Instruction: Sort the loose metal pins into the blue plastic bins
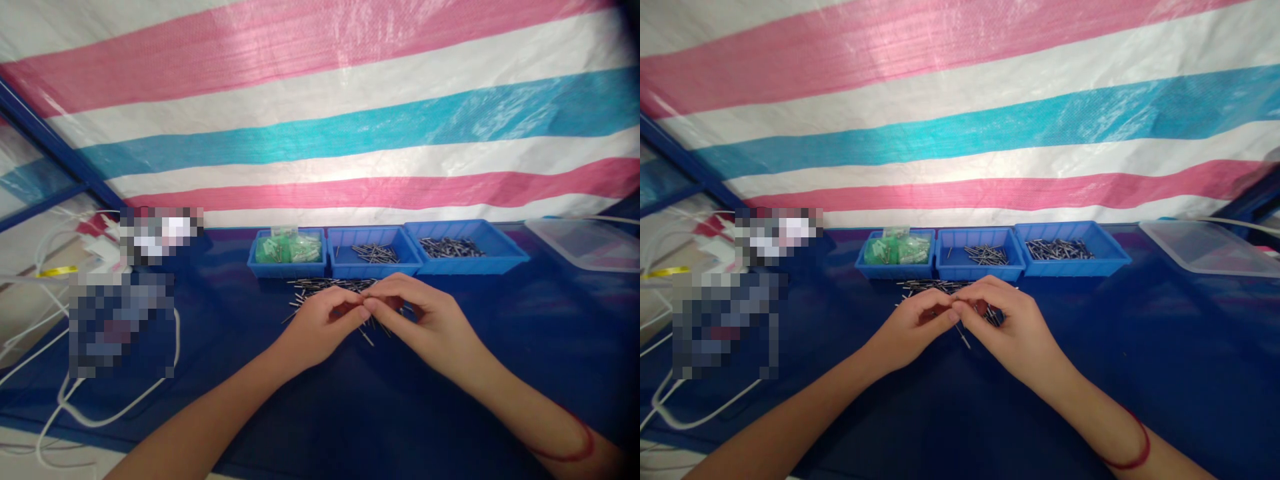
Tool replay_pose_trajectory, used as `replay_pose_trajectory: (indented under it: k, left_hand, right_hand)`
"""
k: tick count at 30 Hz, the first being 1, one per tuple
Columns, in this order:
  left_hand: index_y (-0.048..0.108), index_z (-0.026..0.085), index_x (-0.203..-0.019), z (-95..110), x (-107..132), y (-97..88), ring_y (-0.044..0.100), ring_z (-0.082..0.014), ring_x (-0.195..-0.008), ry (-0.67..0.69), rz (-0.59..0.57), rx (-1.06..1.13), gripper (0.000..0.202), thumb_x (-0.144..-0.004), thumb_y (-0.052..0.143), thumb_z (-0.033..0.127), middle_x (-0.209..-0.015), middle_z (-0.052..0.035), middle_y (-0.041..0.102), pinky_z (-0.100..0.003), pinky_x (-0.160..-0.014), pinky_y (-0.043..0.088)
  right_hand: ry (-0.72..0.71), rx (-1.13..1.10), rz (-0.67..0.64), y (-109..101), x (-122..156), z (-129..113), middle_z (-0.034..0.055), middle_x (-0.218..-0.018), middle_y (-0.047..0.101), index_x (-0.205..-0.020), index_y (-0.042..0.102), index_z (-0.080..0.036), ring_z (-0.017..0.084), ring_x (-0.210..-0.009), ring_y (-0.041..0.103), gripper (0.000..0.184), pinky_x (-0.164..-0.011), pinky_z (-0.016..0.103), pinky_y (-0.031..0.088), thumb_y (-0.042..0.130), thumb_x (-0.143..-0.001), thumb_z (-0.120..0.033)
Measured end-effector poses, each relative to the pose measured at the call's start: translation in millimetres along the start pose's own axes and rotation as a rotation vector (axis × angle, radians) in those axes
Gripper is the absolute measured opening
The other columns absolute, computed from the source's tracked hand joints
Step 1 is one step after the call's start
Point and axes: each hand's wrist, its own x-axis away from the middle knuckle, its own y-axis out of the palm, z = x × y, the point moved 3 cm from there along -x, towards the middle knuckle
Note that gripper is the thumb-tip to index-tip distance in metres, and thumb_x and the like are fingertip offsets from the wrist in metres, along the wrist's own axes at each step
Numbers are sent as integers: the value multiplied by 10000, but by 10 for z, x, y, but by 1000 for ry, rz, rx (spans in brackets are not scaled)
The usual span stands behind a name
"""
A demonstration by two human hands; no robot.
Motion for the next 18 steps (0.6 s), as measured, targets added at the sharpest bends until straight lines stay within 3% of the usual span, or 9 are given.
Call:
replay_pose_trajectory:
  k: [4, 10, 14, 18]
  left_hand:
    - [630, 157, -900, -25, -1, -4, 588, -151, -831, 19, 56, 21, 236, -853, 577, 383, -920, -47, 607, -241, -728, 476]
    - [553, 155, -864, -66, -9, -38, 603, -145, -874, -38, 117, 247, 199, -802, 644, 320, -1079, -59, 594, -228, -709, 479]
    - [565, 149, -863, -46, -15, -40, 600, -131, -818, -65, 149, 289, 219, -800, 642, 344, -1017, -50, 611, -208, -647, 458]
    - [585, 153, -928, -27, -14, -43, 584, -117, -731, -79, 140, 203, 275, -826, 603, 408, -904, -33, 632, -206, -597, 435]
  right_hand:
    - [-57, 7, -14, -6, 2, -6, 46, -820, 656, -866, 664, -233, 168, -699, 583, 102, -612, 311, 476, 567, -855, -261]
    - [-120, 73, -8, -72, -12, -14, 54, -871, 653, -886, 664, -242, 182, -768, 605, 116, -642, 313, 491, 554, -852, -229]
    - [-150, 153, -15, -61, -11, -40, 66, -901, 656, -916, 673, -235, 197, -841, 617, 150, -740, 338, 494, 535, -864, -208]
    - [-121, 143, -81, -3, -23, 18, 64, -893, 670, -896, 673, -225, 193, -841, 615, 172, -744, 332, 487, 501, -889, -217]
